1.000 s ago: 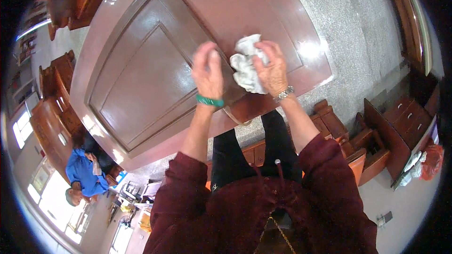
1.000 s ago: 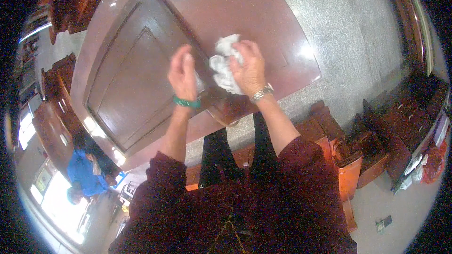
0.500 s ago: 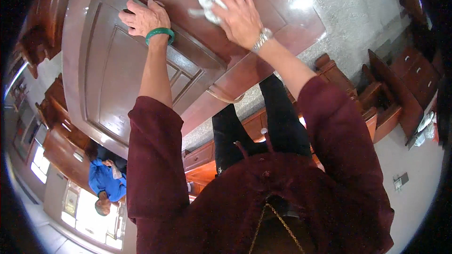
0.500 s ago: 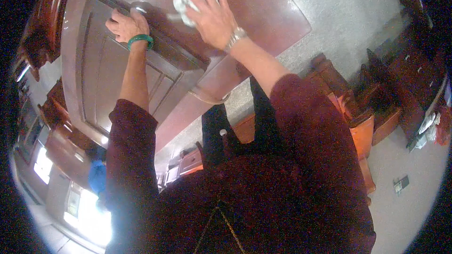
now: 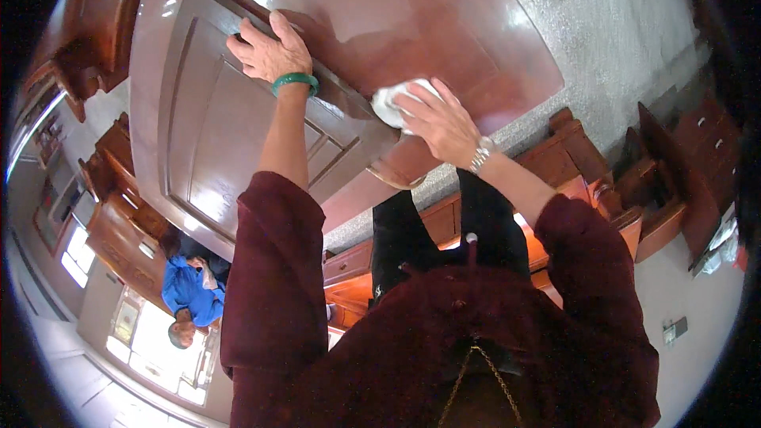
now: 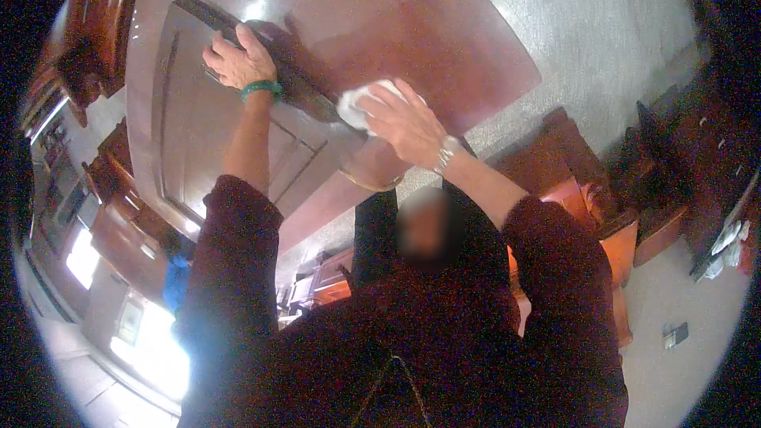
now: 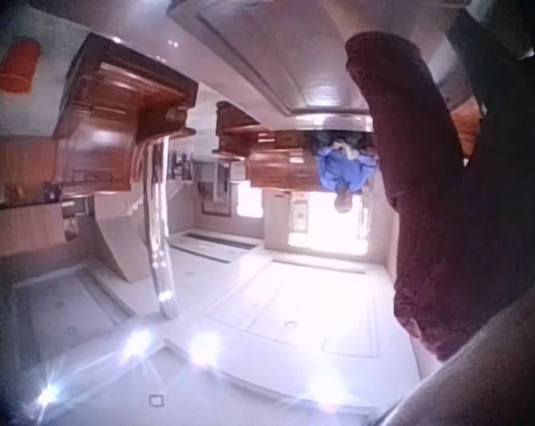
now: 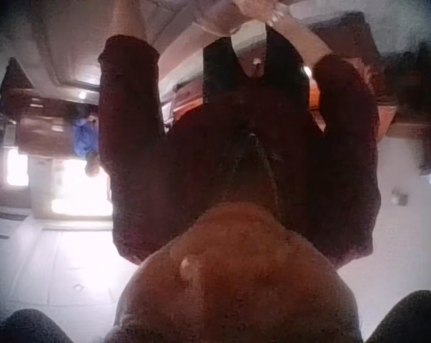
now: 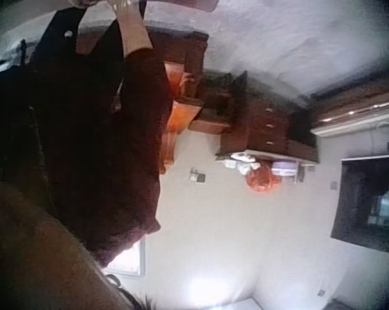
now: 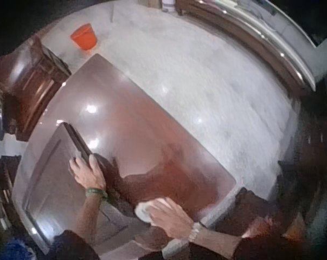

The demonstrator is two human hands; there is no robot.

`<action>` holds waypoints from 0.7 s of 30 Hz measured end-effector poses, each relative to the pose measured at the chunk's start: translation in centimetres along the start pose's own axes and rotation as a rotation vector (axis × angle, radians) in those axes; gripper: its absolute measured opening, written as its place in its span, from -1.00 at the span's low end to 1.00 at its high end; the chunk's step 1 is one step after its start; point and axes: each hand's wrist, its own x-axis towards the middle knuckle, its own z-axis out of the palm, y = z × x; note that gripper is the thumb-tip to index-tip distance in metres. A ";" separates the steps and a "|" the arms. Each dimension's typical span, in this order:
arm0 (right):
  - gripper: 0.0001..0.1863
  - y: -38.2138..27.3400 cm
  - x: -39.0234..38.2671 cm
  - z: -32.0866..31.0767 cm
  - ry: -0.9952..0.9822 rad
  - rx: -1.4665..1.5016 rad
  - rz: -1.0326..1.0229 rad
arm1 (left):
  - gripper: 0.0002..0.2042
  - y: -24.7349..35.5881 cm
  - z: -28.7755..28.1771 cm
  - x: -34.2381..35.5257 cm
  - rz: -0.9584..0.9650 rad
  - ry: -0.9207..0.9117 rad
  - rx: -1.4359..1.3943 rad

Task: The person wipes the surface of a large wooden cabinet using a white cloth. They move their hands across the top and sides of the furniture, cleaning the wood grain and edges.

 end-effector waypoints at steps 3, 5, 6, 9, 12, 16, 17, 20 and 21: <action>-0.69 0.4 0.9 0.4 0.039 -0.008 0.000 | -0.36 -0.5 -0.2 0.0 -0.011 0.016 -0.034; -0.69 0.9 3.8 0.2 0.048 -0.031 -0.014 | -0.34 -0.2 0.0 -0.3 -0.025 0.014 -0.080; -0.69 1.2 5.6 0.5 0.055 -0.038 -0.030 | -0.31 -0.1 -0.1 -0.4 -0.037 0.000 -0.118; -0.67 1.4 12.8 1.1 0.158 0.005 -0.126 | -0.36 0.1 -0.7 -0.5 -0.015 0.059 -0.066; -0.70 2.8 19.6 2.2 0.168 -0.078 -0.140 | -0.31 0.1 -0.3 -0.4 0.004 -0.018 -0.140; -0.65 4.0 26.6 1.4 0.070 -0.189 -0.218 | -0.33 -0.3 -0.3 -0.7 -0.036 0.017 -0.096; -0.68 4.9 27.6 0.8 0.139 -0.313 -0.219 | -0.35 0.3 -0.3 -0.8 -0.044 0.030 -0.092; -0.72 8.8 31.1 -1.3 0.236 -0.533 -0.107 | -0.31 0.4 -0.7 -0.7 -0.054 0.028 -0.066; -0.72 9.7 31.6 -3.9 0.193 -0.532 0.020 | -0.30 0.5 -0.6 -0.7 -0.040 0.038 -0.054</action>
